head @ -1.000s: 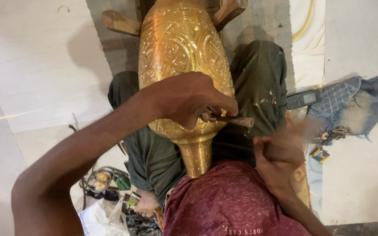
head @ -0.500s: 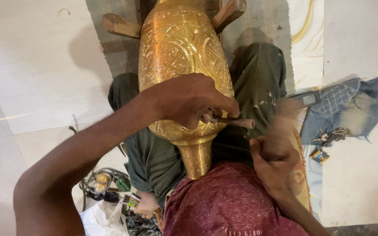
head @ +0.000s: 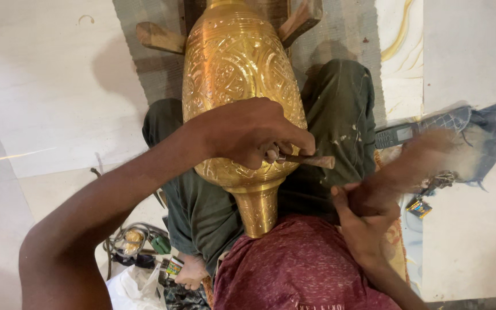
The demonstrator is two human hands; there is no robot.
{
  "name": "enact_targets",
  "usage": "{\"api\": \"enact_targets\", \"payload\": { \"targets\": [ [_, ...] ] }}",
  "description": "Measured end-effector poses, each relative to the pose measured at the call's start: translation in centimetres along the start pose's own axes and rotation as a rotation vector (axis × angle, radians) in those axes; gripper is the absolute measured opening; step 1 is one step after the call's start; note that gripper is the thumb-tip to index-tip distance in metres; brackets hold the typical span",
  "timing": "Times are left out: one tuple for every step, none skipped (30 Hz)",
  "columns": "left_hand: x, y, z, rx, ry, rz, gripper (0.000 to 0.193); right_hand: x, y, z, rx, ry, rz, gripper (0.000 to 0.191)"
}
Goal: The person sits on the floor and uses a chisel and wooden mallet to engrave intricate patterns onto a brass vessel. They hold the chisel against the surface and strike it repeatedly to create decorative lines.
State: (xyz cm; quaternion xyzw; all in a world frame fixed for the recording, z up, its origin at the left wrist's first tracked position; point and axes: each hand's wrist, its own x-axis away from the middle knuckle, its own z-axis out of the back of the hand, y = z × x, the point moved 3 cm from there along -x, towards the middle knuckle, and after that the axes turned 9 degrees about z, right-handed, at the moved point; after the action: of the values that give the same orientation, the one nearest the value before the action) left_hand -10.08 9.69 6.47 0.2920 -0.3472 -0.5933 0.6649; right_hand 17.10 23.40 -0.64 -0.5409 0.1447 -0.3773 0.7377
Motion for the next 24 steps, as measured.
{"api": "enact_targets", "payload": {
  "targets": [
    [0.0, 0.0, 0.1, 0.040, 0.009, -0.015, 0.053, 0.0, -0.2, -0.2, -0.134, 0.017, 0.013, 0.024],
    [0.0, 0.1, 0.1, 0.083, 0.017, -0.032, 0.053, 0.1, -0.5, -0.2, -0.266, 0.037, 0.023, 0.028],
    [-0.1, 0.1, 0.2, 0.118, 0.026, -0.054, 0.053, 0.0, -0.8, -0.4, -0.126, -0.029, 0.076, 0.027],
    [-0.1, 0.1, 0.2, 0.081, 0.020, -0.040, 0.055, -0.2, -1.1, -0.6, 0.011, -0.092, 0.135, 0.026],
    [-0.1, 0.0, 0.1, 0.048, 0.014, -0.023, 0.056, -0.3, -1.3, -0.8, 0.149, -0.157, 0.189, 0.026],
    [0.0, 0.0, 0.0, 0.019, 0.004, -0.005, 0.058, -0.4, -1.2, -0.6, 0.078, -0.094, 0.181, 0.022],
    [0.0, 0.0, 0.0, 0.047, 0.004, -0.016, 0.056, -0.5, -1.2, -0.3, 0.007, -0.026, 0.174, 0.019],
    [0.0, 0.0, 0.0, 0.069, 0.012, -0.026, 0.054, -0.5, -1.0, -0.2, -0.067, 0.038, 0.174, 0.017],
    [0.1, 0.1, 0.0, 0.095, 0.023, -0.030, 0.051, -0.6, -0.8, -0.3, 0.007, -0.043, 0.149, 0.017],
    [0.2, 0.1, -0.1, 0.091, 0.040, -0.047, 0.054, -0.6, -0.5, -0.5, 0.084, -0.122, 0.116, 0.017],
    [0.2, 0.2, 0.0, 0.084, 0.057, -0.066, 0.058, -0.5, -0.1, -0.7, 0.160, -0.199, 0.084, 0.018],
    [0.2, 0.2, 0.1, 0.071, 0.075, -0.088, 0.061, -0.5, 0.0, -0.6, 0.096, -0.127, 0.126, 0.015],
    [0.3, 0.1, 0.0, 0.058, 0.057, -0.077, 0.058, -0.4, 0.1, -0.6, 0.030, -0.048, 0.164, 0.012],
    [0.3, 0.1, -0.1, 0.041, 0.041, -0.064, 0.056, -0.4, 0.2, -0.5, -0.038, 0.029, 0.206, 0.011],
    [0.3, 0.0, -0.1, 0.025, 0.032, -0.046, 0.054, -0.3, 0.4, -0.5, -0.046, 0.023, 0.199, 0.012],
    [0.4, 0.1, 0.0, 0.063, 0.038, -0.049, 0.058, -0.2, 0.7, -0.6, -0.051, 0.015, 0.185, 0.014],
    [0.3, 0.1, 0.1, 0.105, 0.041, -0.056, 0.061, -0.2, 0.9, -0.5, -0.053, 0.010, 0.167, 0.016],
    [0.2, 0.1, 0.2, 0.140, 0.048, -0.065, 0.065, -0.1, 1.1, -0.5, 0.008, -0.031, 0.144, 0.016],
    [0.2, 0.1, 0.1, 0.100, 0.043, -0.042, 0.063, -0.1, 1.2, -0.4, 0.067, -0.070, 0.123, 0.016],
    [0.1, 0.1, 0.0, 0.063, 0.029, -0.023, 0.061, 0.0, 1.4, -0.3, 0.127, -0.102, 0.094, 0.016],
    [0.1, 0.0, 0.0, 0.021, 0.020, -0.002, 0.060, 0.1, 1.1, -0.1, 0.087, -0.048, 0.175, 0.016],
    [0.0, 0.1, 0.1, 0.027, 0.036, -0.029, 0.057, 0.2, 0.8, 0.2, 0.049, -0.005, 0.260, 0.017],
    [0.1, 0.1, 0.2, 0.039, 0.048, -0.052, 0.055, 0.3, 0.4, 0.3, 0.011, 0.036, 0.337, 0.018],
    [0.2, 0.2, 0.2, 0.055, 0.057, -0.078, 0.053, 0.3, 0.5, 0.2, -0.010, 0.050, 0.241, 0.019]
  ]
}}
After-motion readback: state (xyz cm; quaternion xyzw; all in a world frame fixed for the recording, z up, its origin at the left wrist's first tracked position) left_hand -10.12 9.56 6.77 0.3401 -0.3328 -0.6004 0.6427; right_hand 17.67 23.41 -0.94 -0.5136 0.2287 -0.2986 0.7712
